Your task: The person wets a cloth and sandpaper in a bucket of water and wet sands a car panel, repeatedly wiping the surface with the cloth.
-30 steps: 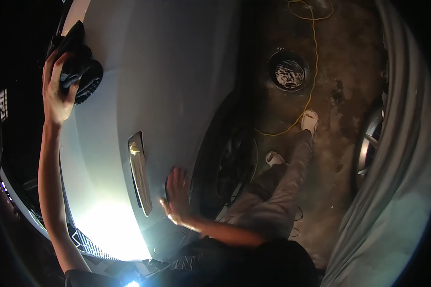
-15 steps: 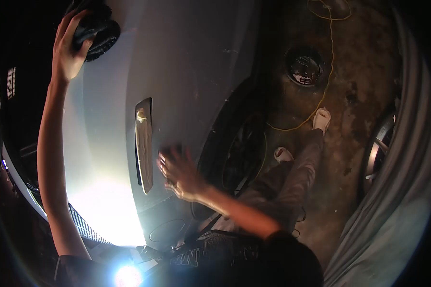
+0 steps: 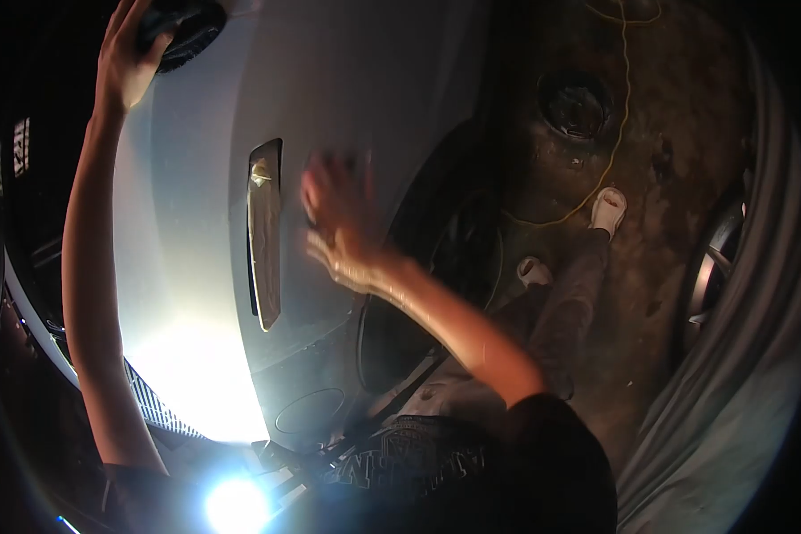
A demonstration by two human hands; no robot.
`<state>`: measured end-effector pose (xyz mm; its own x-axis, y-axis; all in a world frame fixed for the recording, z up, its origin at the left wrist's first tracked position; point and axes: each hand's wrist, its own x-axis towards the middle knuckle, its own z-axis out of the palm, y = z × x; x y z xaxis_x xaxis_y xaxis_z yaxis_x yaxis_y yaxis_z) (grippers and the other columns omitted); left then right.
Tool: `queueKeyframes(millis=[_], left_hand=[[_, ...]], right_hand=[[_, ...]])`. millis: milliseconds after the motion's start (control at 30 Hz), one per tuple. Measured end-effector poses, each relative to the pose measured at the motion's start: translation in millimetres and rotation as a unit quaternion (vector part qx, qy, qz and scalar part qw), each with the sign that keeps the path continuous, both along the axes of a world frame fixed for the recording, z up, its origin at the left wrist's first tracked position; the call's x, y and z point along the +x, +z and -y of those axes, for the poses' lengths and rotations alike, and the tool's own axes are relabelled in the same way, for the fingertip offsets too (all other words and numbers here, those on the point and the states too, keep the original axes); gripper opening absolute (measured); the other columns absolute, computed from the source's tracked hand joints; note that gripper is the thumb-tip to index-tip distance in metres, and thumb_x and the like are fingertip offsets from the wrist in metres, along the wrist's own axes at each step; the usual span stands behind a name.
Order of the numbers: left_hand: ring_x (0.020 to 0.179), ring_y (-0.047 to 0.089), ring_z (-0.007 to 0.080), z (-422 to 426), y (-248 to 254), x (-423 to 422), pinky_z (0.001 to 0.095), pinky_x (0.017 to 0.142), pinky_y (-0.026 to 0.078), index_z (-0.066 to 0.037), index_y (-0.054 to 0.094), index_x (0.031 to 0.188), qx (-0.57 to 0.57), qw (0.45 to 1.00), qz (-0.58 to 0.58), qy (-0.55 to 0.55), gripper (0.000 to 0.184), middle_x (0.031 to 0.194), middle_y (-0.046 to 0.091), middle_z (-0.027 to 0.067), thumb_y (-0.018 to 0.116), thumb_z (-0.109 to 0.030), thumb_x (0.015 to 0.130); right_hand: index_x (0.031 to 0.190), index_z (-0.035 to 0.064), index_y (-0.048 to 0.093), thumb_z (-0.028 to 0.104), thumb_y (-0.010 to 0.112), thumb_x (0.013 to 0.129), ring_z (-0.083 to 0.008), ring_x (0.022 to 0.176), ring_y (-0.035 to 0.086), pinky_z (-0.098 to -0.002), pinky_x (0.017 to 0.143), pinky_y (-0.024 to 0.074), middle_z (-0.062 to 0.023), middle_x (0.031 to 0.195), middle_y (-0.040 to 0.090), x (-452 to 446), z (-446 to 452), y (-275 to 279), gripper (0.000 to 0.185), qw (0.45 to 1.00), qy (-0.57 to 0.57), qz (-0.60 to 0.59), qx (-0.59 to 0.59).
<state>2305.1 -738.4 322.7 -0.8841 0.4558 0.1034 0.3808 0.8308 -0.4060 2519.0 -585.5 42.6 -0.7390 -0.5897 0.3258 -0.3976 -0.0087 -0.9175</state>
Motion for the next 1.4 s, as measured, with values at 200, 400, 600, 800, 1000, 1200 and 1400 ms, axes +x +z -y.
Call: queueKeyframes(millis=[200,400,600,800,1000,1200,1400], left_hand=[[0.120,0.053,0.0354,-14,-2,3,0.0508,0.099,0.049,-0.009,0.056,0.121,-0.002,0.999,-0.015,0.051,0.054,0.130,0.052,0.0128,0.068,-0.005,0.069],[0.119,0.053,0.0347,-10,-7,3,0.0481,0.101,0.049,-0.009,0.056,0.120,0.004,0.999,-0.043,0.033,0.055,0.130,0.052,0.0130,0.065,-0.002,0.066],[0.120,0.053,0.0343,-21,-4,5,0.0476,0.102,0.049,-0.008,0.056,0.119,0.048,0.994,-0.008,0.096,0.055,0.127,0.053,0.0136,0.061,-0.002,0.065],[0.118,0.054,0.0338,-33,-12,16,0.0463,0.101,0.049,-0.007,0.056,0.120,0.044,0.996,-0.053,0.062,0.055,0.128,0.053,0.0130,0.062,-0.003,0.065],[0.118,0.054,0.0339,-38,-4,9,0.0471,0.099,0.050,-0.007,0.057,0.118,0.042,0.998,-0.009,0.038,0.051,0.127,0.053,0.0129,0.063,-0.002,0.067],[0.130,0.049,0.0307,37,-7,-15,0.0428,0.107,0.043,-0.020,0.053,0.136,-0.018,0.998,-0.061,-0.010,0.057,0.140,0.053,0.0046,0.071,-0.016,0.081],[0.131,0.049,0.0302,17,-7,-20,0.0425,0.108,0.044,-0.022,0.053,0.136,-0.039,0.998,-0.050,0.000,0.057,0.140,0.052,0.0025,0.070,-0.017,0.082]], right_hand=[[0.149,0.0040,0.034,0.042,0.062,0.090,-0.0382,0.148,0.018,-0.0689,0.113,0.0115,-0.0174,0.159,0.024,35,10,33,0.076,1.000,-0.009,0.023,-0.004],[0.153,0.0063,0.027,0.039,0.061,0.093,-0.0349,0.150,0.013,-0.0701,0.114,0.0017,-0.0157,0.160,0.022,62,-12,13,0.077,0.994,0.081,-0.073,-0.015],[0.150,-0.0088,0.017,0.032,0.045,0.100,-0.0461,0.147,0.010,-0.0565,0.119,0.0113,-0.0277,0.159,0.011,-43,30,9,0.071,0.951,-0.247,0.168,-0.074],[0.152,-0.0059,0.009,0.038,0.055,0.094,-0.0529,0.146,-0.004,-0.0694,0.112,0.0008,-0.0320,0.159,-0.001,166,3,41,0.085,0.981,0.013,0.194,0.012],[0.152,-0.0045,0.014,0.045,0.034,0.104,-0.0397,0.147,0.017,-0.0410,0.120,0.0176,-0.0286,0.158,0.016,-42,24,-78,0.072,0.896,-0.190,0.378,-0.132],[0.153,-0.0053,0.011,0.043,0.050,0.096,-0.0490,0.147,0.001,-0.0664,0.114,0.0060,-0.0323,0.158,0.002,190,13,38,0.084,0.991,-0.047,0.122,0.023],[0.152,-0.0024,0.019,0.027,0.049,0.099,-0.0384,0.149,0.013,-0.0524,0.119,0.0131,-0.0217,0.162,0.011,-129,21,-43,0.068,0.937,-0.220,0.228,-0.145]])
